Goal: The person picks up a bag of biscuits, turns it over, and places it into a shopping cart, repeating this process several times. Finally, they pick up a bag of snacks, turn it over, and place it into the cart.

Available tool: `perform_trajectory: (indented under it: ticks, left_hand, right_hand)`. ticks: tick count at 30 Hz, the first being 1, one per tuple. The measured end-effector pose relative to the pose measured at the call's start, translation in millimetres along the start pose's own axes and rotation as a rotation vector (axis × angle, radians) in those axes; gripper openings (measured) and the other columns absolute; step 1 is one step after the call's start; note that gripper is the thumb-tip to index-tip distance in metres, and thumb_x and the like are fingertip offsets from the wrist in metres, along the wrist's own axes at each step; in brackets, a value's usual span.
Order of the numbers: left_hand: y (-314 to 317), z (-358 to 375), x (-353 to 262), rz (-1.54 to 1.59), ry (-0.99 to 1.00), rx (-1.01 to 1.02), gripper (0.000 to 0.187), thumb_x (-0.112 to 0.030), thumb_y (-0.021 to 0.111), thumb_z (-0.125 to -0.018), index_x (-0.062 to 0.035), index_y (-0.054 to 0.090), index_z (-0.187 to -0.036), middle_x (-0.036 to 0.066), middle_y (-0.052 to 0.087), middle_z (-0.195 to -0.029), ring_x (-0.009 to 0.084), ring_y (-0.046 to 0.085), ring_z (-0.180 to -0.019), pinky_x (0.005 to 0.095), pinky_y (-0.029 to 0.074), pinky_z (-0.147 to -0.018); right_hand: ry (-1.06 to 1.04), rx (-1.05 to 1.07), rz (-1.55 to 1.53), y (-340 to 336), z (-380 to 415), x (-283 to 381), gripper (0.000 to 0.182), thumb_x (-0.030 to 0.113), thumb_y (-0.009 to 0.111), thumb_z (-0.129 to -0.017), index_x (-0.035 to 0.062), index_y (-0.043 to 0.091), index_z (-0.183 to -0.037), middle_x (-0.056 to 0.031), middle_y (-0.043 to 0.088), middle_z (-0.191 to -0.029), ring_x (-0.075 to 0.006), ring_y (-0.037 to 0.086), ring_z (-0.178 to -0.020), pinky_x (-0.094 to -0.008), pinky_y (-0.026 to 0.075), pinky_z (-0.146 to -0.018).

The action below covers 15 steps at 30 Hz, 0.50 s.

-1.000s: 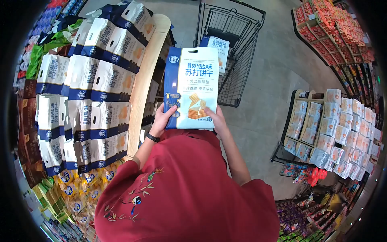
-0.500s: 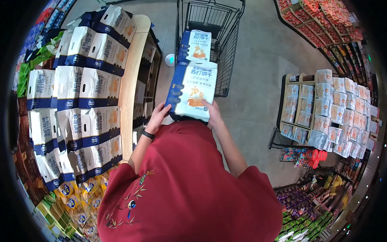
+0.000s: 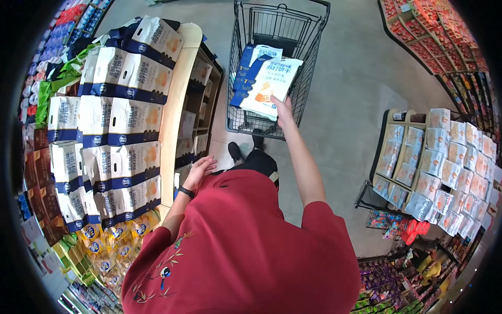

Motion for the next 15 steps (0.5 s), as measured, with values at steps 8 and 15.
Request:
perform_trajectory:
  ticks: [8, 15]
  left_hand:
    - [-10, 23, -33, 0.152, 0.127, -0.206, 0.042, -0.029, 0.053, -0.107, -0.0081, 0.054, -0.144, 0.011, 0.064, -0.138, 0.0205, 0.063, -0.121, 0.0341, 0.048, -0.103]
    - [-55, 32, 41, 0.469, 0.138, -0.428, 0.043, -0.03, 0.054, -0.105, -0.0078, 0.054, -0.142, 0.009, 0.065, -0.135, 0.0192, 0.065, -0.113, 0.0346, 0.052, -0.097]
  right_hand:
    - [0.051, 0.012, 0.108, -7, -87, -15, 0.056, 0.008, 0.073, -0.09, -0.0029, 0.044, -0.137, -0.0183, 0.062, -0.129, -0.0277, 0.065, -0.114, -0.0395, 0.055, -0.096]
    - [0.125, 0.108, 0.149, -11, -156, -39, 0.052, 0.007, 0.074, -0.09, -0.004, 0.049, -0.134, -0.0194, 0.063, -0.127, -0.0292, 0.067, -0.11, -0.0421, 0.056, -0.089]
Point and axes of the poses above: each hand's wrist, its own z-axis away from the middle knuckle, its own y-axis out of the palm, x = y × z, the point moved 10 cm from there along -z, towards the middle knuckle
